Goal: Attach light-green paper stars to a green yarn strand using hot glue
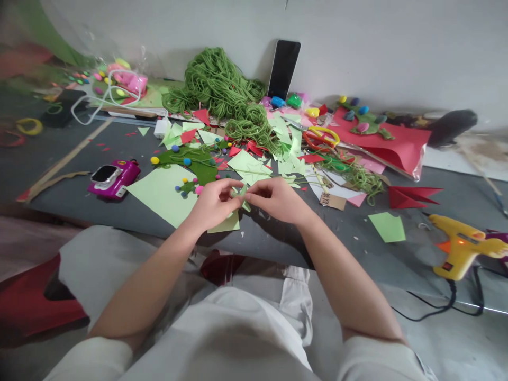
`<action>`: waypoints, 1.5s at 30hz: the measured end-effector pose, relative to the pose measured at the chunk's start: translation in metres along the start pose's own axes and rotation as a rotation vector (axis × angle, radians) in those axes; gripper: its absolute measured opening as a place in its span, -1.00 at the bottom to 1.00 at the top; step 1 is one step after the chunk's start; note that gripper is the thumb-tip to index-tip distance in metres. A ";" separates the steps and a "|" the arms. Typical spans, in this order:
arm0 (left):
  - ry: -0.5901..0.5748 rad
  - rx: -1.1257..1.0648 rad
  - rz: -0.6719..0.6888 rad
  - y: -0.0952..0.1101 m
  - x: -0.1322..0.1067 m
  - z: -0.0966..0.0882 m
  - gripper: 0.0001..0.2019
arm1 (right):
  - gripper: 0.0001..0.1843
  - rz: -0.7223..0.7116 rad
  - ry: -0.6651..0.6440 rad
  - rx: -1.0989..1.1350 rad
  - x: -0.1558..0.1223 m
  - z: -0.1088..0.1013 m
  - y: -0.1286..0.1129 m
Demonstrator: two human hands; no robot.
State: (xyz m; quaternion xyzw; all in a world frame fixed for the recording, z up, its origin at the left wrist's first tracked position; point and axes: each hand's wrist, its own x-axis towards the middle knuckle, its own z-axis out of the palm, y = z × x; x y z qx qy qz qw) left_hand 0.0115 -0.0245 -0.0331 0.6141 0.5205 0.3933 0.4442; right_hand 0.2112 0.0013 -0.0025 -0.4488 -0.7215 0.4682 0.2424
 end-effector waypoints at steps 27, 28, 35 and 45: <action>-0.119 -0.614 -0.097 0.003 0.004 -0.009 -0.67 | -0.77 -0.222 -0.100 -0.050 0.000 -0.011 0.001; -0.167 -0.534 -0.098 0.005 0.002 -0.010 -0.69 | -0.77 -0.215 -0.132 -0.066 0.001 -0.014 0.003; -0.189 0.018 -0.056 0.014 -0.006 -0.009 -0.83 | -0.79 -0.085 -0.182 -0.235 0.004 -0.025 0.011; 0.016 0.062 -0.044 0.000 0.001 0.000 -0.72 | -0.83 -0.121 0.065 -0.195 0.001 -0.001 0.006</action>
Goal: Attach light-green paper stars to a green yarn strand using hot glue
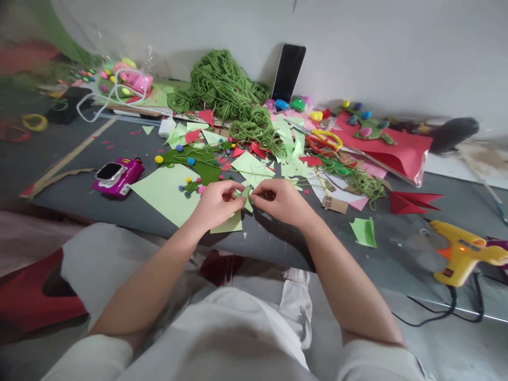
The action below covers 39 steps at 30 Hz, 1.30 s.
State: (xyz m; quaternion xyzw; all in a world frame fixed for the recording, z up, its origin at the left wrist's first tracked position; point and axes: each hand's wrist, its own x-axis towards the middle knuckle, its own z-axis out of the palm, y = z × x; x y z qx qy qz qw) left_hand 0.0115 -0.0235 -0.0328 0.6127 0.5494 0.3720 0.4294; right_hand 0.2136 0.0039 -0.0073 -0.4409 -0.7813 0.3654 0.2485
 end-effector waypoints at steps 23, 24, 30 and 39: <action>-0.115 -0.659 -0.038 -0.002 0.005 -0.010 -0.70 | -0.80 -0.151 -0.039 0.124 0.002 -0.008 0.002; -0.155 -0.583 -0.034 -0.001 0.004 -0.011 -0.70 | -0.79 -0.135 -0.076 0.113 0.002 -0.012 0.003; -0.270 -0.235 0.025 0.003 -0.002 -0.005 -0.75 | -0.80 -0.056 -0.156 -0.015 0.002 -0.027 0.009; -0.077 -0.075 0.062 -0.004 -0.001 0.003 -0.78 | -0.78 -0.033 -0.146 -0.015 -0.001 -0.020 0.007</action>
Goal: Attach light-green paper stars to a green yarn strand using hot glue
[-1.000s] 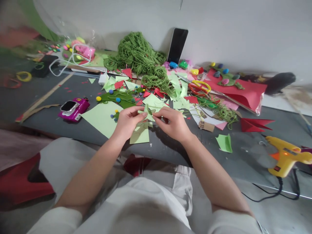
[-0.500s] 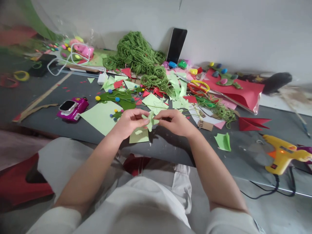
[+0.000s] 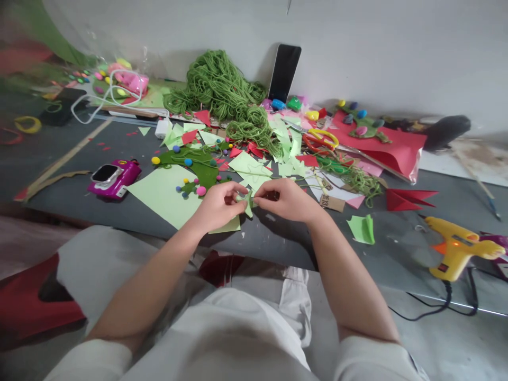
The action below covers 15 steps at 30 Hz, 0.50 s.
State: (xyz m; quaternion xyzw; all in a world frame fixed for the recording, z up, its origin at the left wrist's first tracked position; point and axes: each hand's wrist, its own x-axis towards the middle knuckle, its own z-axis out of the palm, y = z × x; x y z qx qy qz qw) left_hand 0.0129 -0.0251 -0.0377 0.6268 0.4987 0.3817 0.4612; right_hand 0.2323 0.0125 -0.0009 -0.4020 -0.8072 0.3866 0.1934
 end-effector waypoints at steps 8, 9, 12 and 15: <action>0.138 -0.157 -0.055 -0.006 0.006 -0.001 -0.65 | -0.84 -0.118 0.098 -0.038 -0.001 0.010 -0.006; 0.160 -0.210 -0.065 -0.005 0.006 -0.001 -0.65 | -0.85 -0.131 0.097 -0.047 0.000 0.010 -0.006; 0.216 -0.401 -0.095 -0.001 0.006 0.000 -0.70 | -0.83 -0.136 0.101 -0.049 0.000 0.012 -0.006; 0.203 -0.518 -0.104 0.003 0.006 -0.001 -0.71 | -0.78 -0.113 0.092 -0.013 0.001 0.012 -0.007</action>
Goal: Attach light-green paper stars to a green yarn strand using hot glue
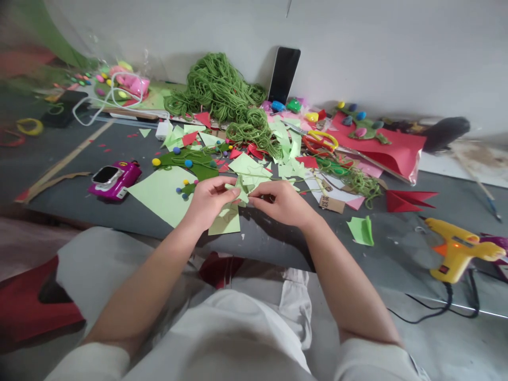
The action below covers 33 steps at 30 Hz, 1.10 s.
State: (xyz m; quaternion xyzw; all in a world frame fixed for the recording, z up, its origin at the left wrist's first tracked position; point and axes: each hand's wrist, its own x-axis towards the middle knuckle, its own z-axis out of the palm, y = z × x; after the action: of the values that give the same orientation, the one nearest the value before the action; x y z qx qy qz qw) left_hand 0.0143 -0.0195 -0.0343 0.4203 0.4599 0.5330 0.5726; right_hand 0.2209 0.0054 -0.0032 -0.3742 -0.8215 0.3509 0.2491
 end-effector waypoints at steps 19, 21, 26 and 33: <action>-0.062 -0.053 -0.019 0.000 0.005 -0.009 -0.71 | -0.77 0.009 -0.104 0.194 -0.001 -0.012 0.000; -0.042 -0.019 -0.012 0.002 0.003 -0.006 -0.73 | -0.76 0.015 -0.111 0.196 -0.001 -0.009 0.000; -0.026 0.006 0.020 0.001 0.002 -0.004 -0.73 | -0.73 0.013 -0.111 0.200 0.001 -0.005 0.001; -0.132 -0.043 0.003 0.002 0.003 -0.006 -0.71 | -0.71 0.045 -0.130 0.196 0.002 -0.007 0.003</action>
State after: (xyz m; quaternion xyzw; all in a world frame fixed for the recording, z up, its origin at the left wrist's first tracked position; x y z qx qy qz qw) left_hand 0.0076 -0.0166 -0.0339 0.4428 0.4087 0.5147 0.6098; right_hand 0.2259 0.0107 -0.0013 -0.3428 -0.7891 0.4586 0.2226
